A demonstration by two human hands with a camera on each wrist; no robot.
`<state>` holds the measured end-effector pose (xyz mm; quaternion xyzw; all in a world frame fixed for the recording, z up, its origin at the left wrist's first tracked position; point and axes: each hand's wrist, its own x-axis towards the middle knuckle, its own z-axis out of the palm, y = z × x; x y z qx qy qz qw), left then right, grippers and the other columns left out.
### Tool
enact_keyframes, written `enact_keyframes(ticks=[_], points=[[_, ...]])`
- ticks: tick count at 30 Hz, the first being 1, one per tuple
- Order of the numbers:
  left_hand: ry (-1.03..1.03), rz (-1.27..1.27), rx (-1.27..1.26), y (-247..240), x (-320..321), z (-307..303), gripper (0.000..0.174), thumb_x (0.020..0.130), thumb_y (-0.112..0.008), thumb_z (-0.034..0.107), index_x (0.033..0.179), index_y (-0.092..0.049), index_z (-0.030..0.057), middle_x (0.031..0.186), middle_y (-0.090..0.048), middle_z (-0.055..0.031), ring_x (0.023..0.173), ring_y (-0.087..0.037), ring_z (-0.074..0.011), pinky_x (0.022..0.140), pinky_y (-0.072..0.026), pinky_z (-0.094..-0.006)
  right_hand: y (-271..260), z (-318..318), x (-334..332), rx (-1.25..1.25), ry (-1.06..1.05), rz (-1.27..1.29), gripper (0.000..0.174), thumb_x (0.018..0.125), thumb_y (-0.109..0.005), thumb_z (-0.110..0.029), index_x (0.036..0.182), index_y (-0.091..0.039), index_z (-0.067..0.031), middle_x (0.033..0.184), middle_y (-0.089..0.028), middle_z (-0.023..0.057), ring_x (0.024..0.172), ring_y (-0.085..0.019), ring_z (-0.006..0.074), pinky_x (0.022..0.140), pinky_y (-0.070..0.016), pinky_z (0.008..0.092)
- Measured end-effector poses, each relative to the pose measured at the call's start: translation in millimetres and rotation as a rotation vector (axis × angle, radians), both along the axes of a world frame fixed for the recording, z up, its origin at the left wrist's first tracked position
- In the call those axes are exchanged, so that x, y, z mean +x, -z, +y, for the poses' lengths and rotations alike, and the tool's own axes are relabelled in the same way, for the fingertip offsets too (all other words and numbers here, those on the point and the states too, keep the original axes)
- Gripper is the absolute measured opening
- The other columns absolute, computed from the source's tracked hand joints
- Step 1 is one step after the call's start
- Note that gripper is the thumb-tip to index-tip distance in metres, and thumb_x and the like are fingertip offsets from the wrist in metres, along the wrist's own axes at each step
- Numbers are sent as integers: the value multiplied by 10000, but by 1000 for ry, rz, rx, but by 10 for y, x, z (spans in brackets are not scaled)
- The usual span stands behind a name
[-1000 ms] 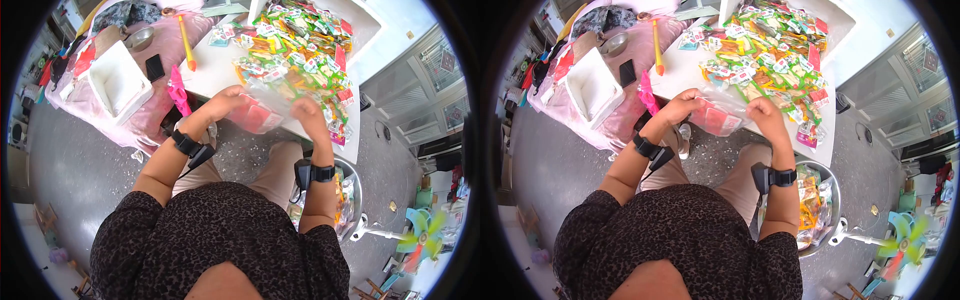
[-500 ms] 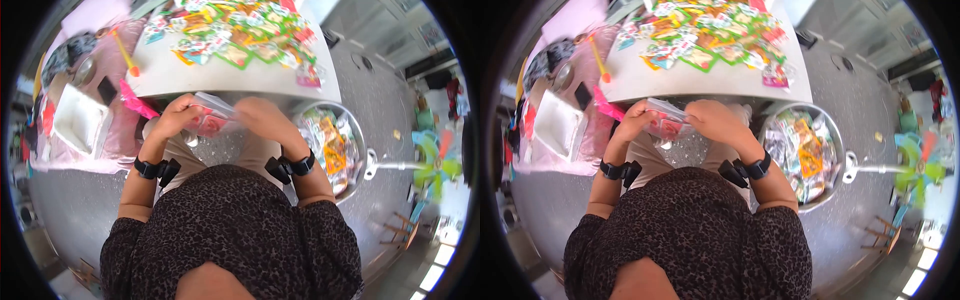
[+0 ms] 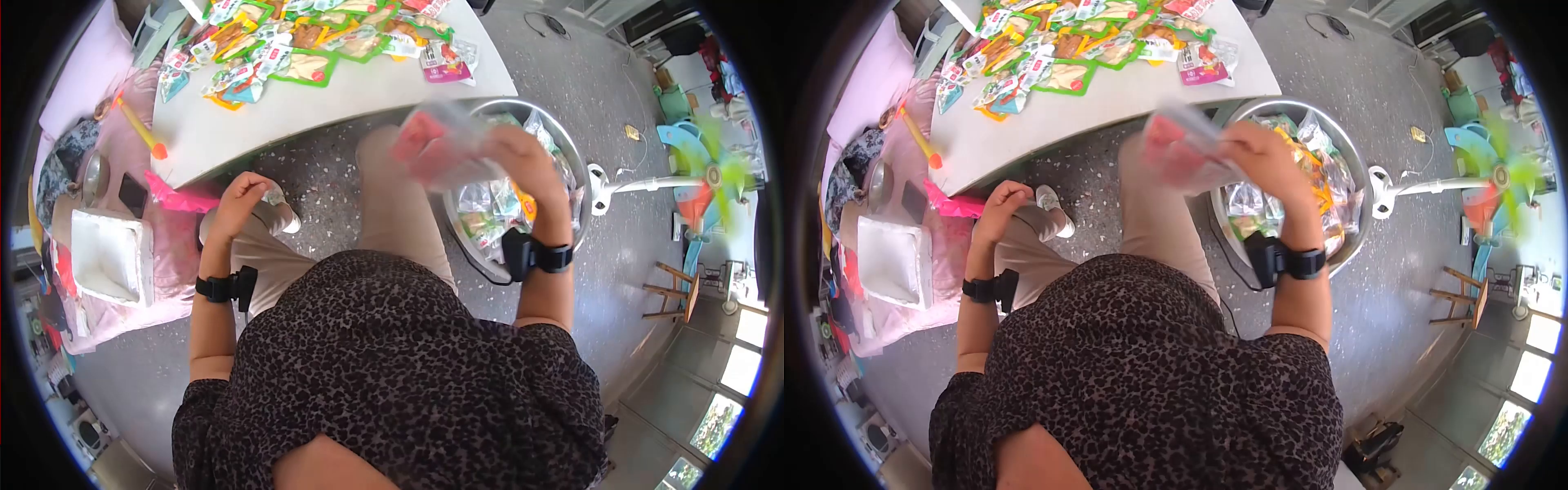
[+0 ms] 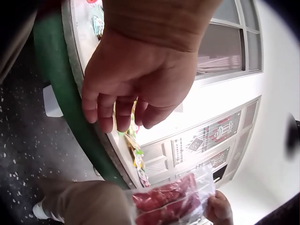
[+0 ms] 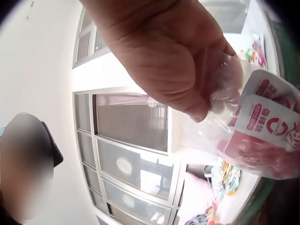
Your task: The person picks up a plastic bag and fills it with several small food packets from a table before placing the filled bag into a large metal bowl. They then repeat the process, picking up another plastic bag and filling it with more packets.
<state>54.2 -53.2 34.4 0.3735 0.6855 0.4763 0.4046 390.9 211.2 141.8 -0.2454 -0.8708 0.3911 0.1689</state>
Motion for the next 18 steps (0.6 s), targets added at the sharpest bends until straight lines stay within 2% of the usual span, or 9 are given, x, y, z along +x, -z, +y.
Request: enact_keyframes(ticks=[2, 3, 5, 8, 11, 14, 17, 18], points=[[-57, 18, -70, 154, -98, -93, 99, 784, -491, 95, 834, -524, 17, 748, -502, 11, 708, -447, -61, 662, -368, -193, 191, 209, 359, -253, 161, 51, 82, 753, -493, -50, 758, -565, -10, 712, -541, 22, 671, -500, 91, 624, -395, 223], [-80, 7, -122, 235, -148, -142, 105, 782, -495, 106, 832, -522, 18, 744, -498, 13, 699, -440, -59, 650, -363, -191, 254, 270, 510, -386, 260, 68, 92, 722, -540, -107, 747, -562, -21, 703, -534, 13, 656, -491, 96, 602, -389, 225], [-128, -13, -219, 390, -222, -231, 121, 776, -504, 128, 828, -518, 20, 735, -490, 16, 682, -424, -55, 627, -354, -186, 381, 372, 792, -458, 437, 14, 95, 722, -530, -114, 741, -556, -25, 669, -529, 7, 642, -485, 87, 600, -386, 215], [-126, 4, -204, 623, -287, -341, 140, 768, -511, 152, 827, -513, 25, 729, -487, 18, 671, -414, -55, 613, -343, -184, 822, 603, 1304, -378, 567, -141, 107, 705, -532, -127, 736, -553, -27, 642, -528, 14, 595, -483, 90, 564, -389, 212], [-147, 21, -203, 587, -254, -327, 136, 765, -504, 144, 828, -510, 23, 731, -489, 18, 674, -415, -60, 618, -342, -189, 1391, 767, 1900, -272, 757, -260, 127, 696, -535, -143, 733, -550, -22, 625, -528, 22, 557, -485, 92, 518, -396, 219], [-155, 12, -216, 600, -247, -323, 133, 765, -496, 141, 826, -509, 24, 736, -490, 16, 676, -415, -63, 623, -341, -192, 1663, 659, 2234, -201, 883, -228, 143, 692, -534, -156, 719, -546, -16, 603, -529, 28, 510, -480, 98, 470, -397, 234], [-156, 22, -215, 603, -237, -308, 128, 762, -493, 140, 821, -511, 28, 739, -493, 14, 674, -415, -66, 624, -339, -191, 1811, 550, 2376, -226, 1026, -360, 155, 683, -549, -183, 695, -552, -28, 574, -517, 18, 503, -476, 91, 463, -394, 223], [-146, 20, -211, 615, -246, -307, 127, 761, -494, 141, 820, -511, 30, 738, -494, 14, 673, -415, -66, 623, -339, -191, 1902, 519, 2423, -268, 1069, -301, 152, 687, -535, -181, 653, -536, -33, 536, -493, 22, 445, -455, 95, 386, -359, 224]])
